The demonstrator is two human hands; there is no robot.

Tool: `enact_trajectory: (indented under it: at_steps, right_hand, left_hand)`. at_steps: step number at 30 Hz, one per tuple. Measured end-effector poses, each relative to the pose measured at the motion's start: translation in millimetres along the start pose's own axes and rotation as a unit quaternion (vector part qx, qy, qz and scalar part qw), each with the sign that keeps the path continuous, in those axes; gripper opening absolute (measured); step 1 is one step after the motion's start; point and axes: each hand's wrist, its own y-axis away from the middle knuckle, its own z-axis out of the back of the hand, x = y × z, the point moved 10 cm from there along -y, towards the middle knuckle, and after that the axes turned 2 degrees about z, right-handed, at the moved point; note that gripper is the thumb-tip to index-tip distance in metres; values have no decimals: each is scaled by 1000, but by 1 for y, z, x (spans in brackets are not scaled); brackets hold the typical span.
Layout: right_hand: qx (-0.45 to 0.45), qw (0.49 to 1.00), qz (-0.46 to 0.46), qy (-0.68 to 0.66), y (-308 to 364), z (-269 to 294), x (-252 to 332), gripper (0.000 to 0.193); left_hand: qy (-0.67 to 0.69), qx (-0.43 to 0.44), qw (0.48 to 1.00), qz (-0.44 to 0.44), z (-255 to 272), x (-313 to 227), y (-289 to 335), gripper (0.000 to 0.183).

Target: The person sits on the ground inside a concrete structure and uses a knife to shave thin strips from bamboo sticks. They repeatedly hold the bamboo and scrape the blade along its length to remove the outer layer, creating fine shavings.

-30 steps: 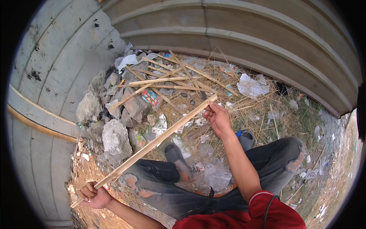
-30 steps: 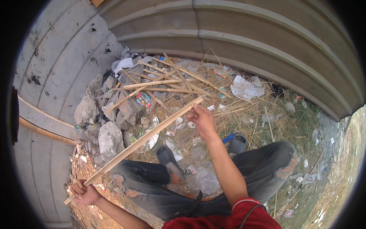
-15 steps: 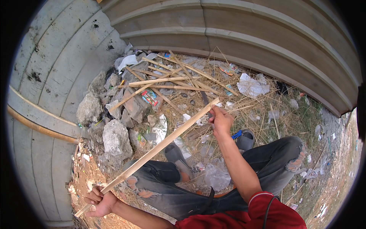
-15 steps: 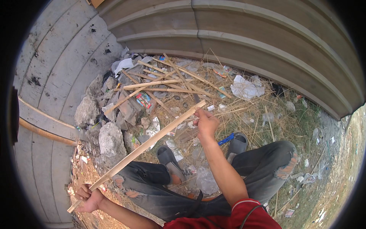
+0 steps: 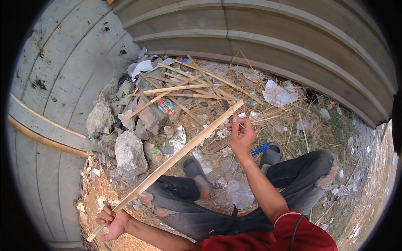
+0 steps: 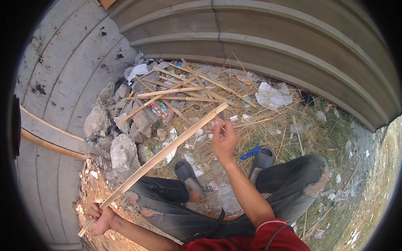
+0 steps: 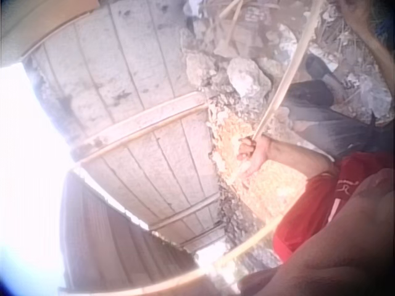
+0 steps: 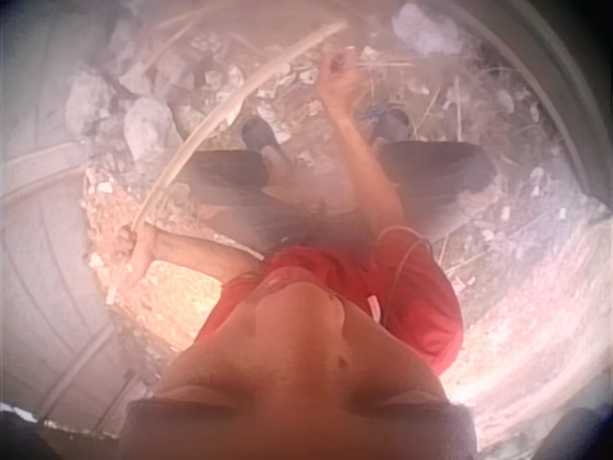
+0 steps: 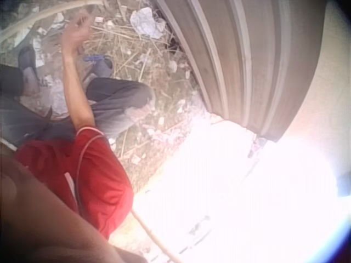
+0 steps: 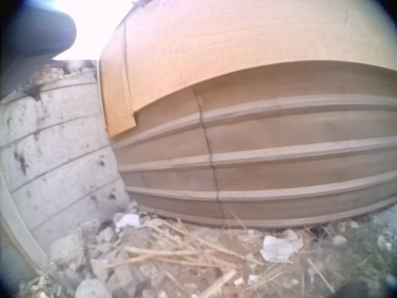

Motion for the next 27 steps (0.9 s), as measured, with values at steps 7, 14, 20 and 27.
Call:
enact_trajectory:
  at_steps: [7,14,20,27]
  right_hand:
    - [145,981,103,75,17,-42,31,28]
    - [170,981,88,8,27,-51,45,6]
    - [248,959,133,35,43,-75,87,35]
    - [388,893,227,19,103,-111,139,4]
  left_hand:
    - [-33,-29,999,-14,4,-4,3,71]
    - [-2,-60,998,-36,22,-18,-11,76]
    - [-4,-51,998,-39,21,-25,-17,79]
    - [-11,-36,999,-5,1,13,15,75]
